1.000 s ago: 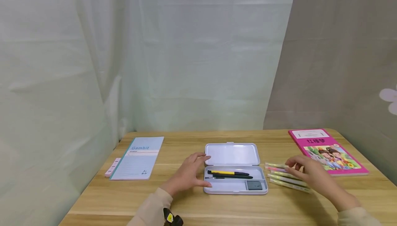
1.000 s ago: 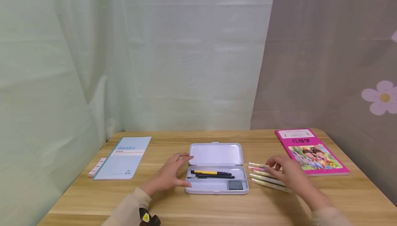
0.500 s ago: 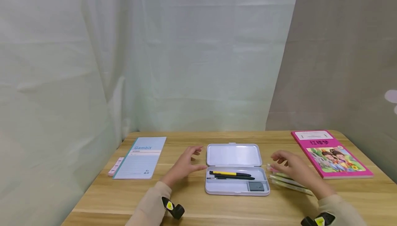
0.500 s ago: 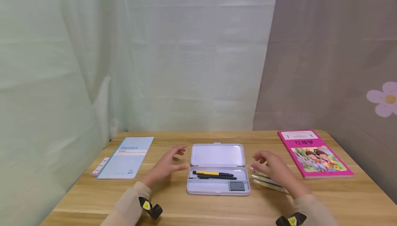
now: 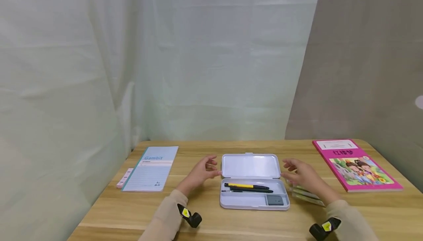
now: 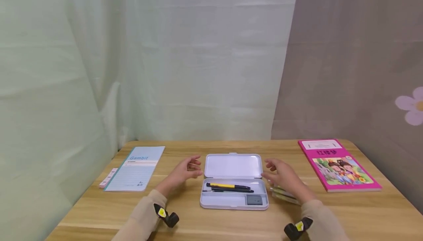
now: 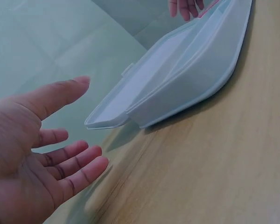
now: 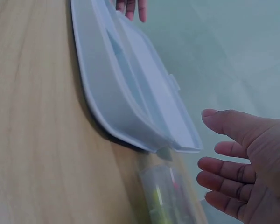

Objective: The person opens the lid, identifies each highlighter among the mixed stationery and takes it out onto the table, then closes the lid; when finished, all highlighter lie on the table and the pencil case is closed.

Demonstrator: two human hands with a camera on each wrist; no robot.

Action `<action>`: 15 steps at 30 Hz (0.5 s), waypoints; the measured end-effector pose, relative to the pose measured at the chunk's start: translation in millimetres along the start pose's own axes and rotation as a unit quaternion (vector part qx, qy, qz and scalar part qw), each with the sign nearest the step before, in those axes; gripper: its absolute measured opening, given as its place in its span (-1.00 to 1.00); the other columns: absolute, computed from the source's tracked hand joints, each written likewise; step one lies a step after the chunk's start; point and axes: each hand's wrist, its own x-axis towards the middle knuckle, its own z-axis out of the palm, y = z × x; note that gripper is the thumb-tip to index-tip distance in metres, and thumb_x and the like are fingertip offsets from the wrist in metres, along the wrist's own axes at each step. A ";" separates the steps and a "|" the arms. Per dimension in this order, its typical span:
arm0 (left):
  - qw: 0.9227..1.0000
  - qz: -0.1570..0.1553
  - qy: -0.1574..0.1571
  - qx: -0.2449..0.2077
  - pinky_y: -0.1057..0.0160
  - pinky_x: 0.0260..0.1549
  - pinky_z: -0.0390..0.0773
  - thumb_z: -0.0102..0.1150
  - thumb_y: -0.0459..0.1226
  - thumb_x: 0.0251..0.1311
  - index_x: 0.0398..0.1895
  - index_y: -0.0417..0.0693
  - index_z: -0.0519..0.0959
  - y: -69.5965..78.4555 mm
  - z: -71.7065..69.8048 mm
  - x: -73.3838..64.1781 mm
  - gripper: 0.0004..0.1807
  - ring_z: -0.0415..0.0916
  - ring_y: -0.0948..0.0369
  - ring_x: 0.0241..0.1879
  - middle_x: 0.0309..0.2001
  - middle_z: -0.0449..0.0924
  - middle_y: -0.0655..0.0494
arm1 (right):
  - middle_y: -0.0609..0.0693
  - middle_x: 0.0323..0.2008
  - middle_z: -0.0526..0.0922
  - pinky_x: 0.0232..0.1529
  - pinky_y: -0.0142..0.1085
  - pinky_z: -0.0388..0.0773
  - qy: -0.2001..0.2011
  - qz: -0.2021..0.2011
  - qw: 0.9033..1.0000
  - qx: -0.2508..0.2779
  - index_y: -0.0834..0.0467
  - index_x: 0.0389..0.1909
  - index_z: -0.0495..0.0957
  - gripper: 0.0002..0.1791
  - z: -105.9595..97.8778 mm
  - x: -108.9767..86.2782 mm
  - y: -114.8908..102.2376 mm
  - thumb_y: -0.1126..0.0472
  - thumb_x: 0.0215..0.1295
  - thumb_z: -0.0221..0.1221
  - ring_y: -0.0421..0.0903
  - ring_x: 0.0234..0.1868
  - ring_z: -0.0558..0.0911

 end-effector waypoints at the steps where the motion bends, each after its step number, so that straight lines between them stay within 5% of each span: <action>1: 1.000 -0.007 0.006 -0.006 0.14 -0.09 0.66 0.30 -0.30 0.16 0.37 -0.31 0.20 -0.9 0.0 0.4 -0.26 0.50 -0.02 0.03 0.16 0.41 -0.30 | 0.24 -0.05 0.63 -0.05 0.01 0.62 -0.004 0.002 1.000 -0.001 0.38 0.16 0.42 -0.37 1.1 1.1 0.8 0.08 0.18 0.31 0.10 -0.07 0.60; 7: 0.999 -0.023 0.014 -0.031 0.18 -0.14 0.68 0.25 -0.32 0.20 0.38 -0.31 0.20 -4.7 2.0 -0.6 -0.29 0.54 0.02 -0.01 0.16 0.44 -0.30 | 0.21 -0.01 0.62 0.00 0.02 0.60 -0.018 0.025 0.999 0.009 0.36 0.21 0.41 -0.33 9.2 0.1 5.8 0.04 0.18 0.30 0.08 -0.03 0.59; 15: 0.999 -0.004 0.006 -0.038 0.15 -0.06 0.65 0.29 -0.33 0.15 0.34 -0.40 0.22 -4.9 8.6 -2.6 -0.28 0.55 0.02 -0.02 0.12 0.47 -0.33 | 0.16 -0.18 0.69 -0.03 0.03 0.60 0.004 -0.030 1.000 0.001 0.46 0.10 0.46 -0.41 16.5 0.8 11.5 0.14 0.16 0.31 0.05 -0.14 0.65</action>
